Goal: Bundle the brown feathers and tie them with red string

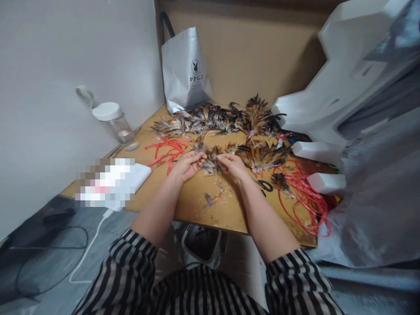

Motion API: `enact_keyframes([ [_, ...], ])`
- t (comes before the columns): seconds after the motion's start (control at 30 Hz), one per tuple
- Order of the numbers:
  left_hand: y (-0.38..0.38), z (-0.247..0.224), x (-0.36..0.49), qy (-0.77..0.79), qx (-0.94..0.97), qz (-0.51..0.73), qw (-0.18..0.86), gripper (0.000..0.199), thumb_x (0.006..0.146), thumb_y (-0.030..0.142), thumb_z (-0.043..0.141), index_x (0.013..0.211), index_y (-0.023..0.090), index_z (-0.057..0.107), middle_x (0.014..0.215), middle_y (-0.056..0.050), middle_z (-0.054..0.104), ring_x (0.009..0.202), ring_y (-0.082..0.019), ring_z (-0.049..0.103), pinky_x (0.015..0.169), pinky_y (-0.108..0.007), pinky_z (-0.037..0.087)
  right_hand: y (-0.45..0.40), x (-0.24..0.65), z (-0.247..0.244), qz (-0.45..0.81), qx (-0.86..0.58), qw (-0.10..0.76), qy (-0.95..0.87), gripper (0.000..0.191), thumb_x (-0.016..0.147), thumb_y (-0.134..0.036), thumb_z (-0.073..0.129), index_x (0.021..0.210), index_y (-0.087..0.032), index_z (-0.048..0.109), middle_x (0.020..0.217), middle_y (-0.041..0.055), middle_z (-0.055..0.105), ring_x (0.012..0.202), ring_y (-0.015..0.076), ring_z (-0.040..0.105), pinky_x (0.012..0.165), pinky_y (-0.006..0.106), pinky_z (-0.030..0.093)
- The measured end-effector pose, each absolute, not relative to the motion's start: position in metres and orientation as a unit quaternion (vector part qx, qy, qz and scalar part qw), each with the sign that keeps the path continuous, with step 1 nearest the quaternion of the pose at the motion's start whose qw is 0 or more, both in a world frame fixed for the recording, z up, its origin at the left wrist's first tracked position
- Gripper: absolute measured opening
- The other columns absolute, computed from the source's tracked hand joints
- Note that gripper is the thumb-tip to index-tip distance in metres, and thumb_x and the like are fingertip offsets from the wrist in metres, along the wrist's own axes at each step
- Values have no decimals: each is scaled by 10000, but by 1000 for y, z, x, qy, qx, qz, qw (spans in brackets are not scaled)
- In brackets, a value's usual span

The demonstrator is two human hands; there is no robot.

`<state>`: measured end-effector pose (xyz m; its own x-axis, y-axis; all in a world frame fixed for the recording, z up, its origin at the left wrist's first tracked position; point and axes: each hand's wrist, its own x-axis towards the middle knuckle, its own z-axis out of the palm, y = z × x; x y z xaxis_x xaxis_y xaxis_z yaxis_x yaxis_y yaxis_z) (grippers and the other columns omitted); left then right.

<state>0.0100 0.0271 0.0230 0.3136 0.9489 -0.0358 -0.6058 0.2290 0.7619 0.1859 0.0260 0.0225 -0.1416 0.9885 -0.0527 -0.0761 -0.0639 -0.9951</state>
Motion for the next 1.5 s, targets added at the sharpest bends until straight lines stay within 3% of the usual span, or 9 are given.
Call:
enact_keyframes([
  [0.27,22,21,10,245,378,475,756,39,679,106,618,652,96,591,662,-43,599,524,-47,525,508,-136,448,15,183,25,731,-331,301,-515,290,599,-385,689,667,-121,590,438,-74,385,350,6,177,365,174,69],
  [0.37,24,18,11,258,382,468,754,33,670,107,627,660,96,598,681,-48,611,531,-52,534,518,-145,449,14,183,24,758,-308,281,-502,260,579,-327,712,683,-124,586,427,-91,344,355,4,174,371,162,68],
  [0.57,33,13,13,302,336,519,726,44,710,102,598,745,89,621,764,-71,656,595,-63,582,527,-136,458,21,183,22,729,-336,403,-440,299,543,-341,734,665,-146,542,586,-24,542,390,8,293,366,152,121],
  [0.73,32,8,18,347,398,466,710,108,676,148,656,744,70,627,732,-94,665,581,-90,606,491,-142,455,26,180,18,649,-400,491,-421,327,518,-374,745,651,-153,544,445,-76,418,357,12,248,360,162,118],
  [0.87,28,7,22,358,422,450,700,185,646,193,693,760,64,625,751,-101,667,596,-96,615,497,-140,455,24,175,19,604,-441,507,-428,327,512,-396,739,627,-159,546,378,-88,363,336,23,235,351,177,113],
  [1.5,27,7,26,403,451,425,674,170,637,224,696,682,82,615,637,-59,642,526,-70,575,485,-150,424,22,166,13,549,-460,533,-451,276,551,-385,705,609,-146,579,430,-42,517,344,42,353,341,181,239],
])
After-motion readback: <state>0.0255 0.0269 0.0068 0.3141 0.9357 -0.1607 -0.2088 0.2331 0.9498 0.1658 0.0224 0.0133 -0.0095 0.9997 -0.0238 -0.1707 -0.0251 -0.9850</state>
